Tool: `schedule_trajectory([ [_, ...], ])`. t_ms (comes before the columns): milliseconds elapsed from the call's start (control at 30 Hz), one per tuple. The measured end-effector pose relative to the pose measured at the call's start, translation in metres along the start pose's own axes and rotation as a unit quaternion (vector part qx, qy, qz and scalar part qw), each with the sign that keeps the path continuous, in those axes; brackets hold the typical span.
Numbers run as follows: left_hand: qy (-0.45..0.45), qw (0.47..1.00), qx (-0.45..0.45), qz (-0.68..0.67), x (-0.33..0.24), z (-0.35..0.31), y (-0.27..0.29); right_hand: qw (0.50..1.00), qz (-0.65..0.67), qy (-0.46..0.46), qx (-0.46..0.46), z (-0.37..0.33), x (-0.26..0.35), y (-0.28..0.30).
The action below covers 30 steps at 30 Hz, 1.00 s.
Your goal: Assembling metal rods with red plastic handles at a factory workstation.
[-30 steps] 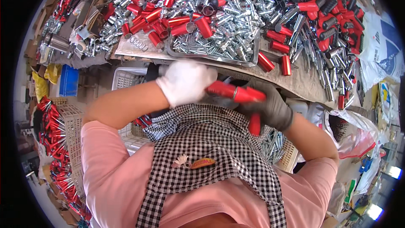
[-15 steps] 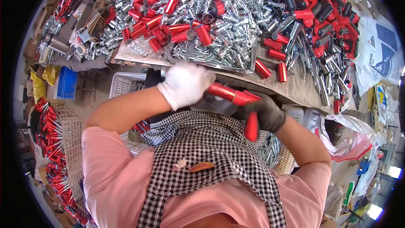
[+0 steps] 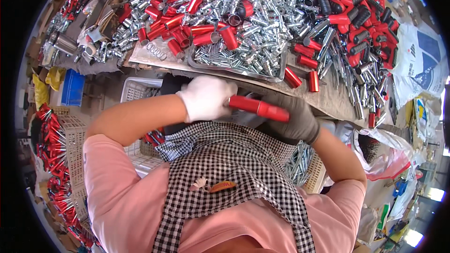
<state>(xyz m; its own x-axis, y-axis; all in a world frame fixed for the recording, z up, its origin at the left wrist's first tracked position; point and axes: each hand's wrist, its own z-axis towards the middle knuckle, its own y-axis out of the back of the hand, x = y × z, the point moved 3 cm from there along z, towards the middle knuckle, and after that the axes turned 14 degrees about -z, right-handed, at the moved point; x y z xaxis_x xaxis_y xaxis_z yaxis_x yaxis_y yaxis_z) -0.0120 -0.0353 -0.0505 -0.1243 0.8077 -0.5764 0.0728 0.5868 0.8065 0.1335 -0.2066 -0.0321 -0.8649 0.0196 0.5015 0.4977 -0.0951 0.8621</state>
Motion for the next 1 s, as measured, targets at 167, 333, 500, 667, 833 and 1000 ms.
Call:
schedule_trajectory([
  [167, -0.043, 0.997, -0.043, 0.04, 0.008, -0.005, -0.005, 0.978, 0.195, -0.073, -0.01, -0.009, -0.004, -0.026],
  [333, -0.036, 0.986, -0.108, 0.125, 0.008, -0.002, 0.006, 0.959, 0.263, -0.084, 0.058, 0.008, 0.0, -0.021],
  [500, 0.069, 0.936, 0.252, -0.238, 0.015, -0.008, -0.026, 0.885, -0.284, 0.359, -0.092, 0.007, 0.015, -0.002],
  [667, -0.004, 0.998, 0.031, 0.049, 0.03, -0.021, -0.019, 0.985, -0.153, -0.002, 0.075, 0.0, 0.019, -0.06],
  [833, -0.089, 0.968, -0.15, 0.181, 0.035, -0.013, 0.025, 0.88, 0.44, -0.168, 0.059, 0.009, 0.014, -0.074],
  [1000, -0.079, 0.704, -0.648, 0.28, 0.0, -0.039, 0.081, 0.927, 0.358, -0.004, -0.114, 0.022, 0.047, -0.075],
])
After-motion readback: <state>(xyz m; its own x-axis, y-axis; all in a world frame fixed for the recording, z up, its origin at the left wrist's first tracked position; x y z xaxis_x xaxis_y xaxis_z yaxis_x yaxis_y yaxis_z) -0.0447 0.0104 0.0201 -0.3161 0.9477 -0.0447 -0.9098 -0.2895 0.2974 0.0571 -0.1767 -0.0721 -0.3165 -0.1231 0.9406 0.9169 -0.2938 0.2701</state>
